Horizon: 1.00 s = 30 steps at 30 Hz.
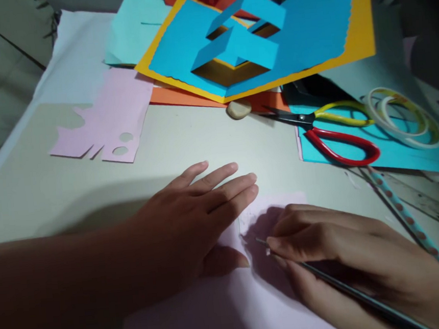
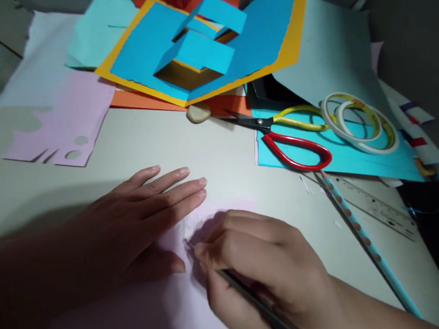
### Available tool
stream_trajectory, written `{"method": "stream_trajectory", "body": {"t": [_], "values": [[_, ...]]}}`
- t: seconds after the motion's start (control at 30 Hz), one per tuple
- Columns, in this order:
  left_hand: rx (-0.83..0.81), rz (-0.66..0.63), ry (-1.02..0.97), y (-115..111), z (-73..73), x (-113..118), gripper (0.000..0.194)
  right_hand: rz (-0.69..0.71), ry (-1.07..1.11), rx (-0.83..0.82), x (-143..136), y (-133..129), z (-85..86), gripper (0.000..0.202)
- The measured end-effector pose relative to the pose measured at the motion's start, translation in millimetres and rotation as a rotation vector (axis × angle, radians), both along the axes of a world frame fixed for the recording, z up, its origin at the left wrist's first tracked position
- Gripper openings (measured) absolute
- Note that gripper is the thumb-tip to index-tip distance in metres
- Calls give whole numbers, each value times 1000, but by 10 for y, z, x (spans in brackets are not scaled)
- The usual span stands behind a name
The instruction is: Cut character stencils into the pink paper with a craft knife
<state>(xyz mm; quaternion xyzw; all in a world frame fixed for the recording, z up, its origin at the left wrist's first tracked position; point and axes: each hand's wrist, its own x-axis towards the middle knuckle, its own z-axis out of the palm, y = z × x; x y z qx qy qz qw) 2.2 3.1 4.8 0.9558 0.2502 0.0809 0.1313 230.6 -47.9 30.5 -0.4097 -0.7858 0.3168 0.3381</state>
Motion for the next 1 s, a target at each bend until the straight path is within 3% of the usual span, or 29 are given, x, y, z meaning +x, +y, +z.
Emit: {"method": "stream_trajectory", "body": {"t": [0.13,0.2,0.37,0.53,0.77,1.0], "values": [[-14,-5,-46,13,-33,-5,69,42,31,56,-19,-46,-7,30],[-12,-17,-81,48,-52,-7,65,-50,3,14,-21,-71,7,26],[-47,-67,-174,173,-43,-7,47,-377,31,-267,-8,-84,69,15],[-127,-37,-303,216,-4,-7,28,-543,142,-363,19,-65,20,12],[-183,59,-561,199,-10,-24,26,-623,418,-514,17,-62,-96,12],[-181,49,-683,231,37,-18,19,-615,455,-510,-7,-83,-98,14]]}}
